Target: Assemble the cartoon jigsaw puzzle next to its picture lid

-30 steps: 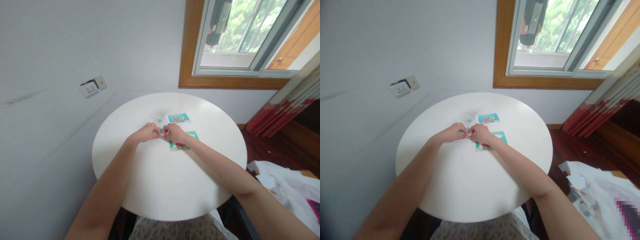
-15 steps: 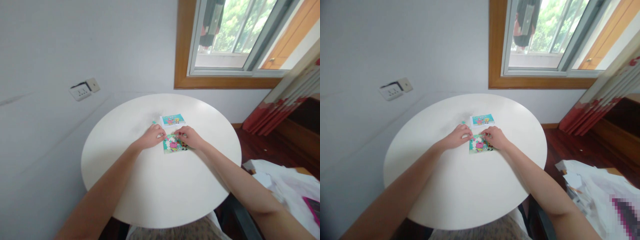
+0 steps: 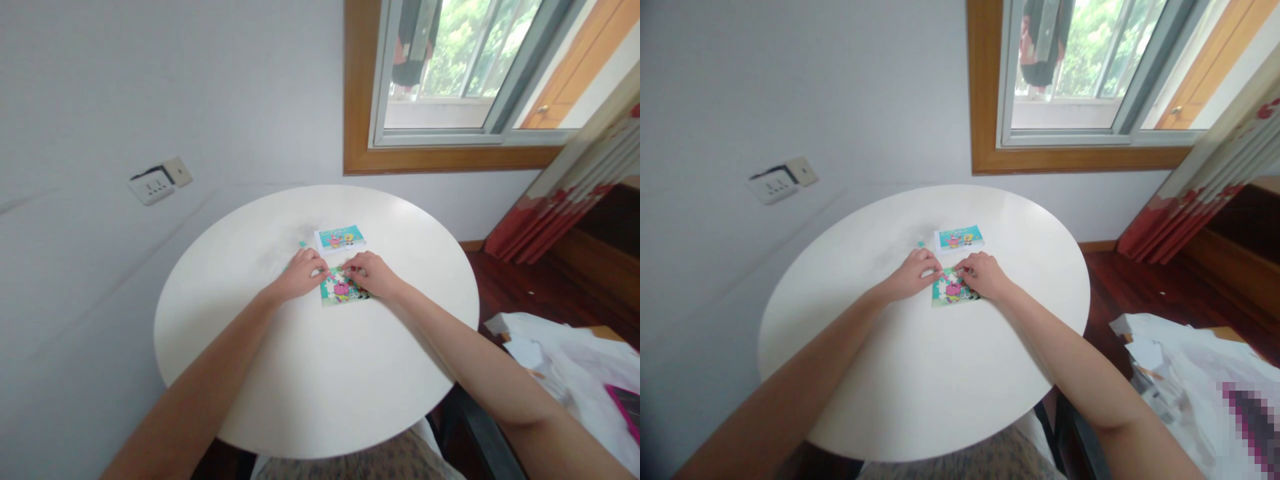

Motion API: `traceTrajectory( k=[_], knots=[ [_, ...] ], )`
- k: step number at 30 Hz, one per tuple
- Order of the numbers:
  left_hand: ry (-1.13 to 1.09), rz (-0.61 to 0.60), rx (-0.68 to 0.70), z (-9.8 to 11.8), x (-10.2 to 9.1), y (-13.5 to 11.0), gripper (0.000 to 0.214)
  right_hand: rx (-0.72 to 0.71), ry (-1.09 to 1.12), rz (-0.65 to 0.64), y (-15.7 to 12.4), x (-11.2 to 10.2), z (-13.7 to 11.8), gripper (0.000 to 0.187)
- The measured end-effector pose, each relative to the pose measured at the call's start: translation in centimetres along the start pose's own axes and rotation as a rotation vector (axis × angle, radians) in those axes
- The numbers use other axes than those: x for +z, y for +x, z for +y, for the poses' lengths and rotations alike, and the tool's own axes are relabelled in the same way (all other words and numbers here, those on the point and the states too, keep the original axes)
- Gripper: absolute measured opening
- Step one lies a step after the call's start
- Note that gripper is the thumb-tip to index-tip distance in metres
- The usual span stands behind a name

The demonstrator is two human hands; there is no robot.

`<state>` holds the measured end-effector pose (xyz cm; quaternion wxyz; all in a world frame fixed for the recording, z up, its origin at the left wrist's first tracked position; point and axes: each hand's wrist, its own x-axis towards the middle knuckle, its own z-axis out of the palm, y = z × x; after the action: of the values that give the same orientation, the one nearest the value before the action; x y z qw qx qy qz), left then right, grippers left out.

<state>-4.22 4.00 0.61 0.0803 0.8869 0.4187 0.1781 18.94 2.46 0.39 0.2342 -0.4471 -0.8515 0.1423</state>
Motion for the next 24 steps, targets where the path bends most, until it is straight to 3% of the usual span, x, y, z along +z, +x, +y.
traceTrajectory(
  k=[24],
  knots=[
    [-0.049, -0.048, 0.023, -0.45, 0.13, -0.08, 0.022, -0.082, 0.007, -0.016, -0.09, 0.23, 0.74, 0.022]
  ],
)
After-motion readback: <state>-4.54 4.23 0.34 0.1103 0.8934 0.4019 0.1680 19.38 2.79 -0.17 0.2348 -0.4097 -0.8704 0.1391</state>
